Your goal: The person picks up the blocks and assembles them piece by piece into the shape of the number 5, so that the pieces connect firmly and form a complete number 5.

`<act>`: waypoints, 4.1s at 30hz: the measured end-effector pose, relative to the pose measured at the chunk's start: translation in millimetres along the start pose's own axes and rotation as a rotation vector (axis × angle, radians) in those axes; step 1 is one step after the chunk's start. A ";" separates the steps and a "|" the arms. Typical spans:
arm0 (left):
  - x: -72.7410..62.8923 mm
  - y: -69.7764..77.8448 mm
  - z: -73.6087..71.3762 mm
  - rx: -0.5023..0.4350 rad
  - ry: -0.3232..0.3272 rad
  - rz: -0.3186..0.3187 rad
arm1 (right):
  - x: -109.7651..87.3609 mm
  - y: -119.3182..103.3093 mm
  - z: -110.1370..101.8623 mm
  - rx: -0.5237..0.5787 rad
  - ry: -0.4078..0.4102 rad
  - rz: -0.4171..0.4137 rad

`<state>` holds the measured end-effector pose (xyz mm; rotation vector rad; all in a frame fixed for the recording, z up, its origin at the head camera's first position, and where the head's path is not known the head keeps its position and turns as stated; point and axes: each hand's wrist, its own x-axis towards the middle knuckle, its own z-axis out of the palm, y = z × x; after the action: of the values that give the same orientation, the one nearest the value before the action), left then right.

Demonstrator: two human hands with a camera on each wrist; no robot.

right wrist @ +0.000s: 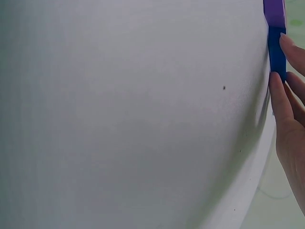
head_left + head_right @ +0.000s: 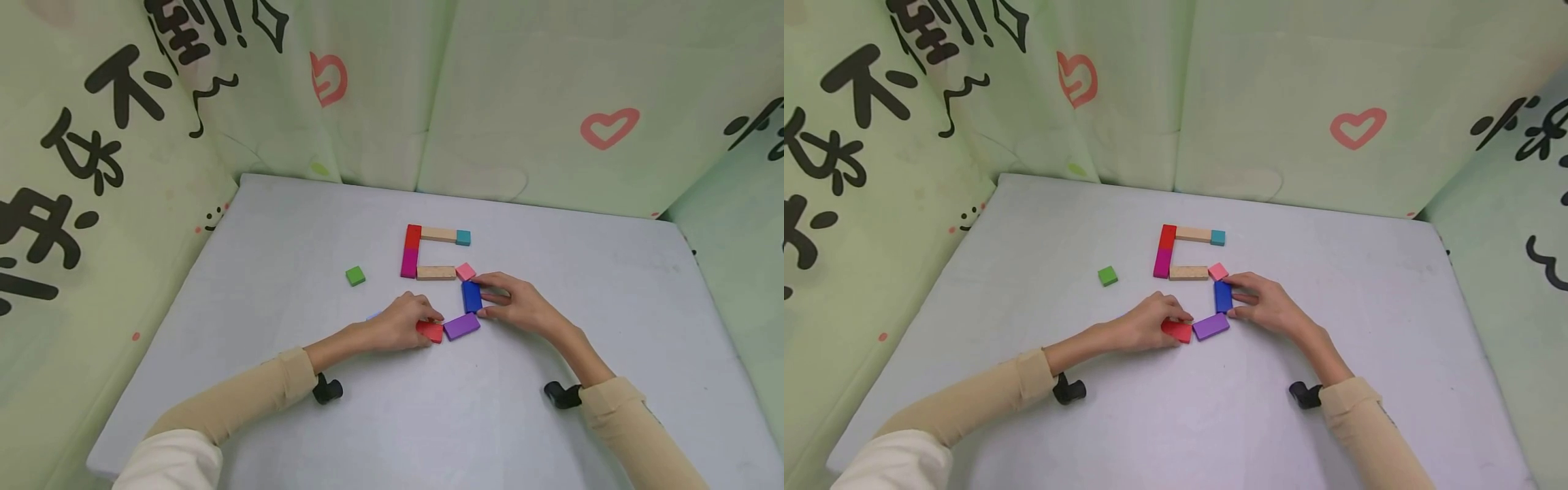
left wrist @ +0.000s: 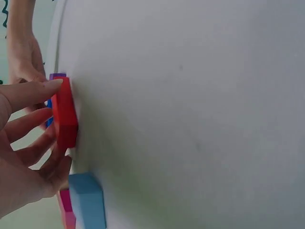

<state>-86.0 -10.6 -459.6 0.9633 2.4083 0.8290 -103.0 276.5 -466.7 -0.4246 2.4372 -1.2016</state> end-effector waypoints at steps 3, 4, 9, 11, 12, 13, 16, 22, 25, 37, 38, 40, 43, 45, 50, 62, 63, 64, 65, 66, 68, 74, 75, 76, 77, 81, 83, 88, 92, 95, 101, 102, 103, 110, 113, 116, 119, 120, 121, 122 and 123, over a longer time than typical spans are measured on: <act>-3.5 -3.0 -6.5 0.036 0.015 -0.010 | 1.0 -0.4 0.5 -0.010 0.000 0.005; -5.1 -4.1 -9.3 0.047 0.020 -0.014 | 1.0 -0.5 0.4 -0.014 0.000 0.008; -18.8 -11.3 -23.7 0.070 0.045 -0.037 | 0.6 -1.1 0.7 -0.014 -0.003 0.008; -25.6 -15.3 -28.3 0.058 0.051 -0.047 | 0.6 -1.3 0.5 -0.007 -0.001 0.003; -28.9 -17.3 -30.3 0.055 0.055 -0.052 | 0.5 -1.6 0.4 -0.007 -0.001 0.002; -31.8 -19.4 -31.8 0.058 0.058 -0.057 | 0.5 -1.8 0.3 -0.007 0.000 0.000; -40.0 -25.0 -34.6 0.061 0.061 -0.083 | 0.4 -2.1 0.2 -0.014 0.003 0.002; -50.6 -30.9 -34.3 0.045 0.041 -0.134 | -0.8 -2.7 0.0 -0.025 0.006 0.005; -53.0 -32.3 -32.0 0.022 0.032 -0.151 | -1.3 -3.0 0.1 -0.022 0.005 0.005; -56.1 -34.0 -28.0 0.000 0.055 -0.124 | -1.3 -2.6 -1.1 -0.014 0.003 0.004; -55.7 -34.2 -27.8 -0.005 0.056 -0.124 | -1.4 -2.4 -1.3 -0.012 0.003 0.003; -54.8 -34.5 -27.3 -0.012 0.055 -0.125 | -1.7 -1.7 -1.5 -0.012 0.004 0.003; -53.2 -33.9 -26.3 -0.021 0.047 -0.134 | -1.7 -0.4 -1.3 -0.015 0.005 0.003; -51.9 -33.0 -25.9 -0.023 0.041 -0.139 | -1.7 0.3 -0.9 -0.019 0.005 0.007; -48.5 -29.7 -25.7 0.002 0.036 -0.145 | -1.5 1.5 0.0 -0.018 0.004 0.014; -33.3 -22.2 -24.1 0.047 0.026 -0.129 | -1.8 0.4 0.0 -0.028 0.001 0.008; -32.3 -21.5 -23.8 0.049 0.026 -0.123 | -1.8 0.0 0.0 -0.029 0.000 0.007; -31.3 -21.0 -23.5 0.050 0.026 -0.118 | -1.7 -0.4 0.0 -0.031 -0.001 0.008; -30.4 -20.3 -23.2 0.050 0.026 -0.115 | -1.6 -0.9 0.0 -0.031 -0.002 0.007; -29.8 -19.7 -23.0 0.051 0.027 -0.111 | -1.5 -1.1 -0.1 -0.034 -0.002 0.008; -28.8 -18.8 -22.5 0.050 0.028 -0.107 | -1.1 -1.5 0.1 -0.037 -0.002 0.011; -27.3 -16.7 -22.7 0.053 0.030 -0.099 | 0.0 -2.4 -0.3 -0.034 -0.002 0.023; -27.4 -16.4 -23.0 0.053 0.031 -0.098 | 0.4 -2.3 -0.3 -0.034 -0.002 0.023; -27.2 -16.3 -23.1 0.056 0.032 -0.096 | 0.9 -2.4 -0.3 -0.032 -0.001 0.025; -27.2 -16.2 -23.1 0.058 0.032 -0.095 | 1.3 -2.8 0.1 -0.035 -0.002 0.022; -26.4 -16.7 -21.6 0.071 0.031 -0.095 | 1.5 -3.2 0.9 -0.031 -0.003 0.023; -25.7 -16.6 -20.7 0.075 0.030 -0.099 | 0.9 -3.6 0.8 -0.030 -0.004 0.020; -24.7 -16.5 -19.5 0.079 0.032 -0.107 | 0.5 -2.1 0.0 -0.032 -0.001 0.015; -26.0 -17.6 -20.1 0.071 0.039 -0.101 | 0.6 -2.6 -0.1 -0.031 -0.002 0.020; -28.7 -19.4 -24.6 0.057 0.041 -0.100 | 0.9 -3.5 0.1 -0.025 -0.001 0.030; -37.6 -23.8 -51.9 0.008 0.092 -0.146 | 0.4 -3.5 1.0 -0.036 0.002 0.024; -39.0 -25.2 -57.4 0.017 0.109 -0.143 | 0.2 -3.4 0.9 -0.037 0.003 0.021; -40.6 -26.8 -62.8 0.027 0.125 -0.137 | 0.2 -3.2 0.7 -0.036 0.005 0.022; -48.1 -45.1 -88.2 0.040 0.216 -0.154 | 0.3 -2.2 0.6 -0.031 0.002 0.011; -48.9 -54.2 -92.1 0.043 0.236 -0.181 | 0.4 -2.5 0.3 -0.030 0.005 0.012; -48.8 -62.6 -92.7 0.044 0.246 -0.221 | 0.4 -2.5 0.3 -0.033 0.006 0.014; -48.5 -69.2 -91.8 0.056 0.252 -0.250 | 0.5 -2.1 0.7 -0.036 0.004 0.013; -48.2 -71.1 -91.3 0.059 0.253 -0.256 | 0.5 -2.0 0.7 -0.038 0.004 0.011; -47.8 -72.8 -90.8 0.058 0.253 -0.261 | 0.5 -2.0 0.8 -0.037 0.004 0.010; -47.2 -74.4 -90.3 0.058 0.251 -0.262 | 0.6 -2.2 0.8 -0.038 0.005 0.009; -46.5 -75.9 -89.9 0.057 0.247 -0.262 | 0.7 -2.4 0.7 -0.036 0.005 0.008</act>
<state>-141.6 -121.8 -436.3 0.5734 2.7056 0.8261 -103.0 274.3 -465.3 -0.4215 2.4659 -1.1584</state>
